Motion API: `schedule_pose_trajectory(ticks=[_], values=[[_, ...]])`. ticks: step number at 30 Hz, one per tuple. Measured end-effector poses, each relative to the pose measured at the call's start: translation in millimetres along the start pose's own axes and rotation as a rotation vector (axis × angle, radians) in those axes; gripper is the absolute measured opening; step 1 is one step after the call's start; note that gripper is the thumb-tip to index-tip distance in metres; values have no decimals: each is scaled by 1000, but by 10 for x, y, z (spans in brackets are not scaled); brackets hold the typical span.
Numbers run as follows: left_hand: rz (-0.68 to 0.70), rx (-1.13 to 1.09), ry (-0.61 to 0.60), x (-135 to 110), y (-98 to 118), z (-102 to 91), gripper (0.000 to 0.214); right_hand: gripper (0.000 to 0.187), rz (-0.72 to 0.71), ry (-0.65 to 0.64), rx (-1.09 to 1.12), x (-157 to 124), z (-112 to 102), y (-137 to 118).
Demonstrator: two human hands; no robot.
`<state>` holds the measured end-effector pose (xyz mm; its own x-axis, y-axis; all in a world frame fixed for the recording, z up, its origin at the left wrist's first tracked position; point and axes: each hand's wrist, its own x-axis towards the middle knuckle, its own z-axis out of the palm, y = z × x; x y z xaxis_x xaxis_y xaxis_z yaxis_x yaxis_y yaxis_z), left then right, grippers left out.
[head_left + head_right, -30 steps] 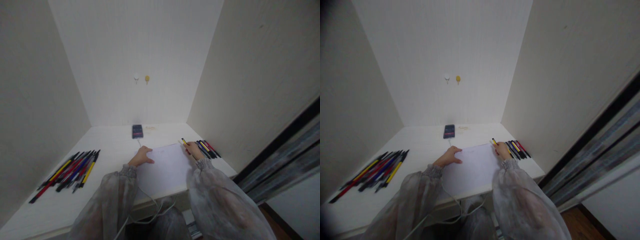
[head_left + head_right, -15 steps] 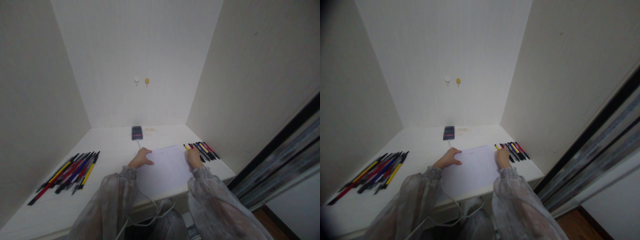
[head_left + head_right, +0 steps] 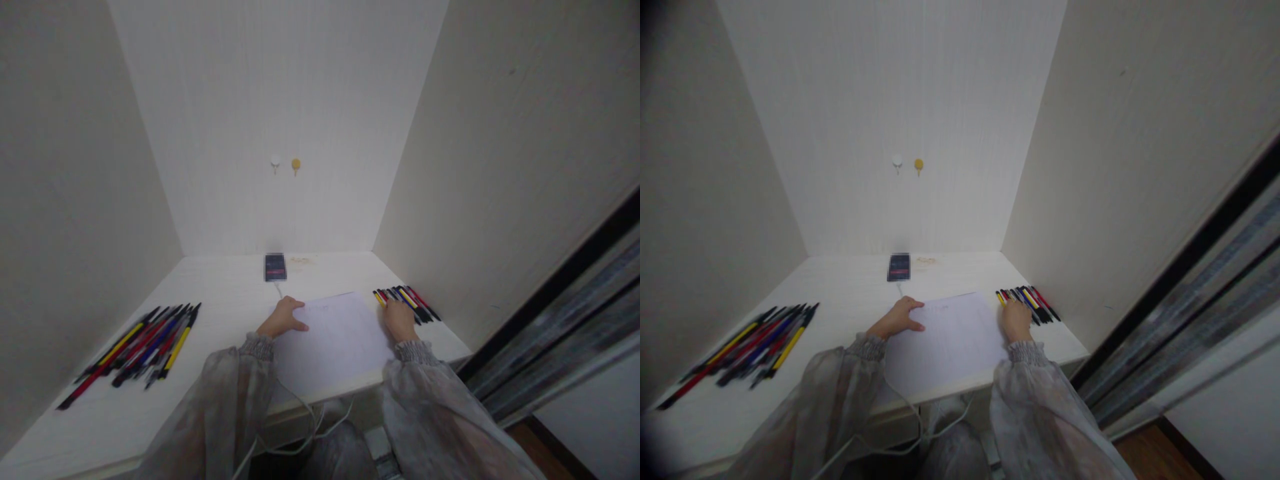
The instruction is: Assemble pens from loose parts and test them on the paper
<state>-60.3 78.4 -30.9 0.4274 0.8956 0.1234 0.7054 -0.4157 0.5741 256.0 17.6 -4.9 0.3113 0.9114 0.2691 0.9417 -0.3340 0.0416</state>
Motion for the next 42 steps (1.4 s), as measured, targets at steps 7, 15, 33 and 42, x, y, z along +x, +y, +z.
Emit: schedule_pose_trajectory(ticks=[7,15,33,42], values=[[-2,-18,7,9,-21,13,72,30,-10,60,-73,25,18,57],[7,-38,11,5,-33,13,71,28,-22,100,-79,48,40,71],[1,-3,44,-96,117,-41,68,25,-423,69,449,-59,-497,-1379],[-72,-31,181,-394,311,-323,44,26,-414,-5,700,-159,-70,-1619]])
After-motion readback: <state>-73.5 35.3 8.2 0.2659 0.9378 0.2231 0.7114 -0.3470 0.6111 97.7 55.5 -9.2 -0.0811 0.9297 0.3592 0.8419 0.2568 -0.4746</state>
